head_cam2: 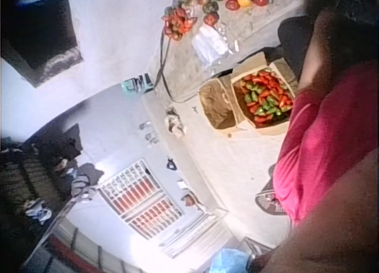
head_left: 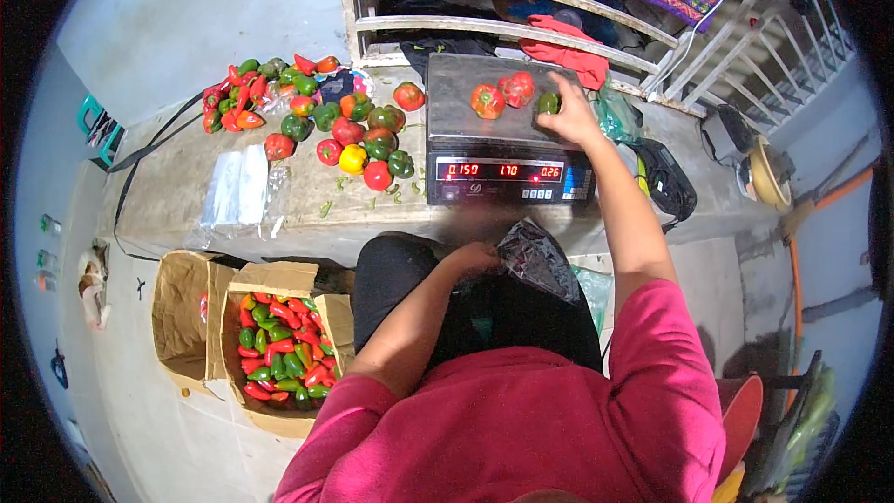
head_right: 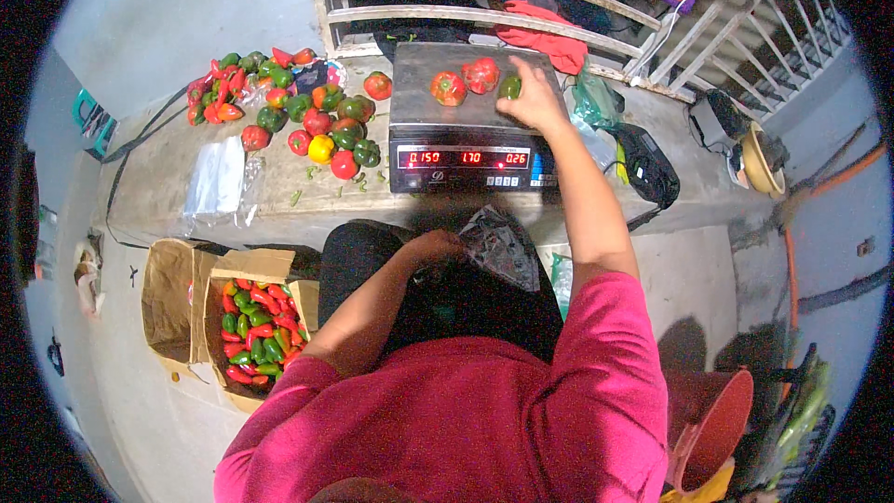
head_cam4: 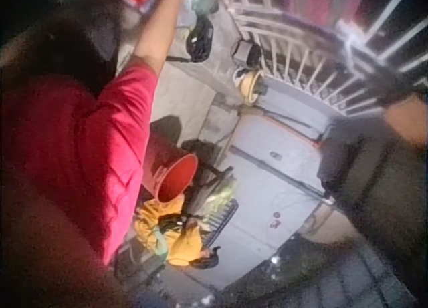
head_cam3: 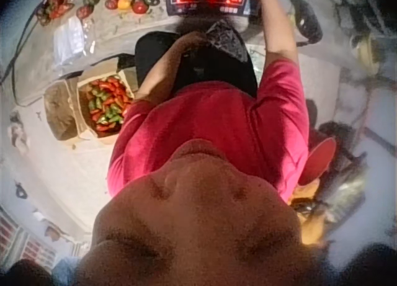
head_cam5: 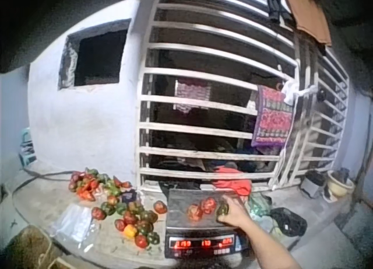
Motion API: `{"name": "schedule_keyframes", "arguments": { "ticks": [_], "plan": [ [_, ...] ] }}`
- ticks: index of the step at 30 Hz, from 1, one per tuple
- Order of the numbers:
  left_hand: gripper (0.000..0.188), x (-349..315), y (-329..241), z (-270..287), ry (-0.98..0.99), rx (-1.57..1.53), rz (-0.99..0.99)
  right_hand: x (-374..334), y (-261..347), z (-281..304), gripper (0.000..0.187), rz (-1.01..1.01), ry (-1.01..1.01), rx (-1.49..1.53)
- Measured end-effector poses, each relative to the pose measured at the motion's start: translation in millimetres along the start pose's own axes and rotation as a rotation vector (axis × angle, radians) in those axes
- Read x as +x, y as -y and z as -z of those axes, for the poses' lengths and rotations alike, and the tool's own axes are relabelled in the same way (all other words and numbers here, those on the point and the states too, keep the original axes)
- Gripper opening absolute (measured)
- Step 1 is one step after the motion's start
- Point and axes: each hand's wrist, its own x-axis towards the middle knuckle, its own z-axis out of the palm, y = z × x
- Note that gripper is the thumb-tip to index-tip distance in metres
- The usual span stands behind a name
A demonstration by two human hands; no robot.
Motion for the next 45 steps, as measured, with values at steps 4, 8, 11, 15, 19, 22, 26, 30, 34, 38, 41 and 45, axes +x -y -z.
{"name": "schedule_keyframes", "arguments": {
  "ticks": [4, 8, 11, 15, 19, 22, 26, 30, 34, 38, 41, 45],
  "plan": [
    [0.038, -1, -5, -1, -0.022, 0.047, 0.013, 0, 32, 3, 0.034, 0.066, 0.087, -0.127],
    [0.038, 6, 11, -3, -0.038, 0.106, -0.225, 10, 71, 0, 0.035, 0.087, 0.132, -0.256],
    [0.038, 35, 47, -12, -0.112, 0.325, -0.461, 14, 97, -16, 0.047, 0.253, 0.109, -0.503],
    [0.037, 10, -6, -13, -0.040, 0.154, -0.039, 27, 97, -37, 0.038, 0.360, 0.241, -0.805],
    [0.036, 25, 14, -15, -0.061, 0.091, -0.188, 44, 118, -42, 0.028, 0.440, 0.314, -0.914],
    [0.038, 18, 1, -18, -0.069, -0.023, -0.157, 50, 136, -50, 0.032, 0.511, 0.266, -0.790],
    [0.039, 2, -14, -16, -0.082, 0.007, -0.181, 64, 181, -88, 0.046, 0.516, 0.266, -0.463],
    [0.038, 2, -11, -13, -0.108, 0.137, -0.183, 90, 213, -137, 0.054, 0.276, 0.336, -0.308],
    [0.038, 19, -7, -28, -0.176, 0.076, -0.225, 110, 187, -193, 0.067, 0.060, 0.282, -0.093],
    [0.037, 69, 41, -55, -0.148, -0.034, -0.311, 93, 203, -191, 0.080, -0.002, 0.453, -0.202],
    [0.036, 16, -7, -22, -0.049, 0.010, -0.190, 89, 190, -182, 0.077, 0.144, 0.273, -0.303],
    [0.035, 32, 11, -30, -0.090, 0.064, -0.308, 54, 209, -138, 0.046, 0.542, 0.381, -0.344]
  ]
}}
